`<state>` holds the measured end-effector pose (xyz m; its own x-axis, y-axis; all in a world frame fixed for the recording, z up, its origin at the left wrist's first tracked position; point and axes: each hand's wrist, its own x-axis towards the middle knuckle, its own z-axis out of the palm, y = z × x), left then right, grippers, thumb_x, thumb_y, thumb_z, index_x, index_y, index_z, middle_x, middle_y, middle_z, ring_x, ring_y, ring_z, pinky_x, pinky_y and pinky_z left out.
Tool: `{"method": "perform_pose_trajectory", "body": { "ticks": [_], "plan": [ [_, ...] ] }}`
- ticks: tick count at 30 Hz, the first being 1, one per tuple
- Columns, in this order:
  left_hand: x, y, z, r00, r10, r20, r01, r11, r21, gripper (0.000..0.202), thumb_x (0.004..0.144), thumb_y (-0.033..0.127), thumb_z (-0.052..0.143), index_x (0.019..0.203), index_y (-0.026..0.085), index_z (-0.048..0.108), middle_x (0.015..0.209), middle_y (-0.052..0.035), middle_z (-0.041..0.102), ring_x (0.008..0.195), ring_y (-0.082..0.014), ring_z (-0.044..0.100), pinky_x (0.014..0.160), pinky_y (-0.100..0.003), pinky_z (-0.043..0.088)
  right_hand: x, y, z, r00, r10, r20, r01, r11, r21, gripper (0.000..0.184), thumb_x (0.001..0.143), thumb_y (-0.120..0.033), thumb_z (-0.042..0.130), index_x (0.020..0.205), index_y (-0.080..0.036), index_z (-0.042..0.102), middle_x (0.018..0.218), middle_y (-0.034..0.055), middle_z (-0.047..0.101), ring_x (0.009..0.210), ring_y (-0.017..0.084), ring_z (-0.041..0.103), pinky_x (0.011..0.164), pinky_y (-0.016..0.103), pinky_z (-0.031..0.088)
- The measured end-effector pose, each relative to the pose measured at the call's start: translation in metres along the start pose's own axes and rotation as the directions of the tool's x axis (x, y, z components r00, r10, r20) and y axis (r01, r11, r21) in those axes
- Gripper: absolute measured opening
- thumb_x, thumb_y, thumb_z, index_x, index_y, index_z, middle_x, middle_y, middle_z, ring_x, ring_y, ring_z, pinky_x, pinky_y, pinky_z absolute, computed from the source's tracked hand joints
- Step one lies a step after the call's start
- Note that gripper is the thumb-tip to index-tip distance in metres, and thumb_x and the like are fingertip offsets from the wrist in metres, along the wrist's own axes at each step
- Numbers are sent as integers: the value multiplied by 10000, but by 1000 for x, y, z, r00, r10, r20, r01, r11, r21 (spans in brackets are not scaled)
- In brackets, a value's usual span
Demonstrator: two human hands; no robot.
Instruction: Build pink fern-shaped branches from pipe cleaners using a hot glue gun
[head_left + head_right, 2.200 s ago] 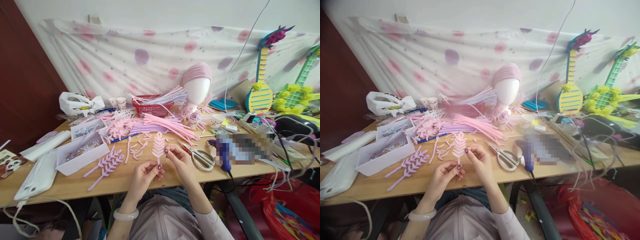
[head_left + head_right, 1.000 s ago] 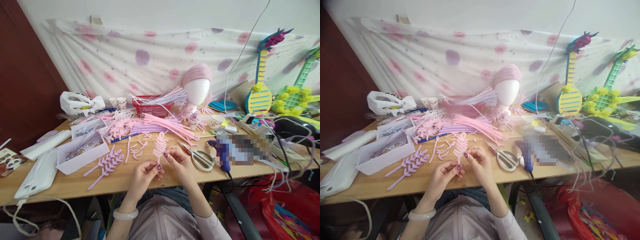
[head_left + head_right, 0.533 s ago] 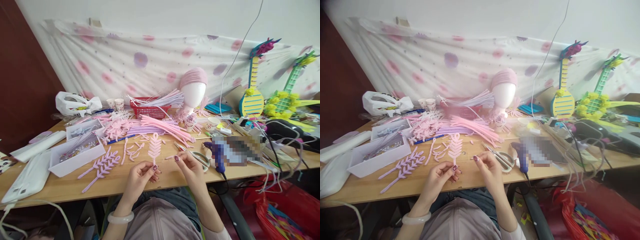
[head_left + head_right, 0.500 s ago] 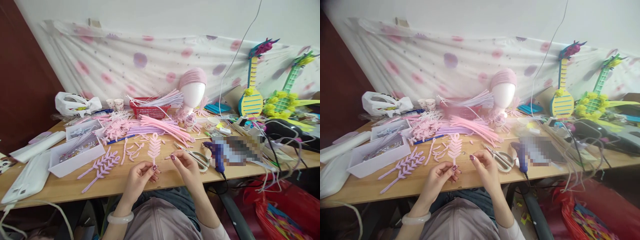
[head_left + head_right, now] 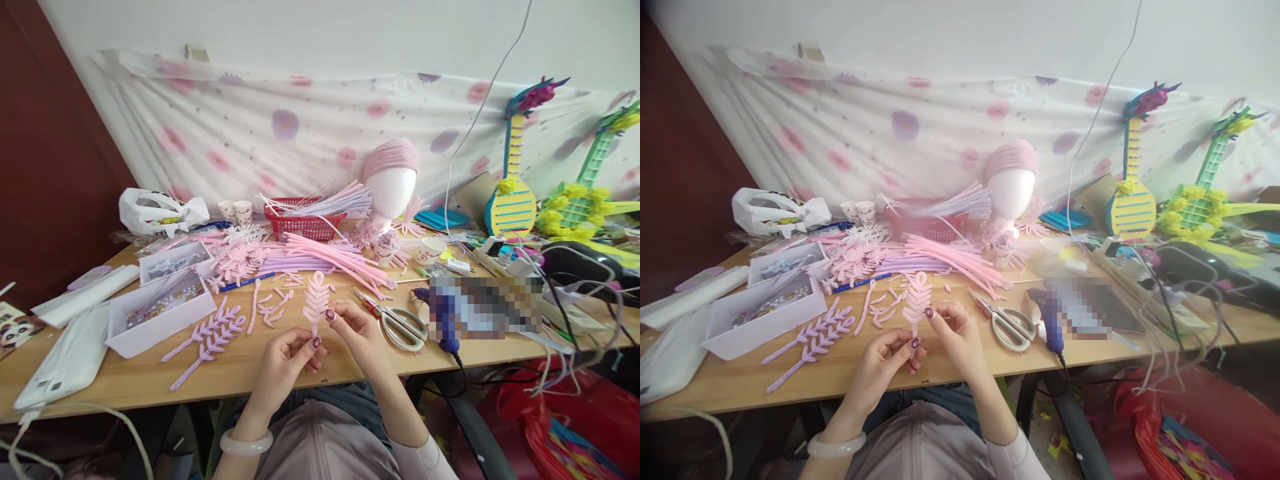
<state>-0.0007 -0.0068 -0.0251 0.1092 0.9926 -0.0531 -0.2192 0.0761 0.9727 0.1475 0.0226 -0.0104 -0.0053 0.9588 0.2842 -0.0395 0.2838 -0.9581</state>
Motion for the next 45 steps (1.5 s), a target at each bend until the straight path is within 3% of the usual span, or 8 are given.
{"method": "perform_pose_trajectory", "body": {
  "ticks": [7,15,24,33,45],
  "plan": [
    [1,-1,-1,1000,-2,19,2,1000,-2,348,695,458,729,762,124,660,677,-72,720,527,-132,611,505,-232,495,2,1,-3,999,5,-34,-4,999,35,185,765,-382,702,845,-216,716,872,40,669,846,200,600,733,310,483],
    [0,0,1,1000,4,-13,-4,1000,-6,349,680,455,743,748,123,658,653,-67,712,509,-123,600,490,-218,487,4,3,0,999,-24,-41,25,999,36,164,748,-375,719,792,-217,718,860,43,678,861,207,608,807,338,481],
    [0,0,0,1000,-4,-11,4,1000,4,334,688,444,733,752,124,661,679,-80,725,516,-136,608,501,-239,496,7,-4,-6,993,-17,-117,16,1000,-6,241,772,-426,673,863,-208,718,853,54,685,776,198,594,632,296,479],
    [0,0,0,1000,0,-11,1,1000,8,310,698,424,730,750,128,657,662,-67,717,516,-129,595,496,-229,485,4,-4,0,998,-48,-34,48,999,-11,218,749,-419,711,741,-202,698,868,62,647,870,218,609,759,328,504],
    [-1,1,0,1000,6,-10,-6,1000,21,347,696,458,726,763,125,655,668,-74,718,514,-132,592,511,-243,494,4,-1,0,993,-103,-61,100,994,-53,205,784,-407,684,777,-202,693,836,52,633,818,200,596,714,306,483]
  ]
}}
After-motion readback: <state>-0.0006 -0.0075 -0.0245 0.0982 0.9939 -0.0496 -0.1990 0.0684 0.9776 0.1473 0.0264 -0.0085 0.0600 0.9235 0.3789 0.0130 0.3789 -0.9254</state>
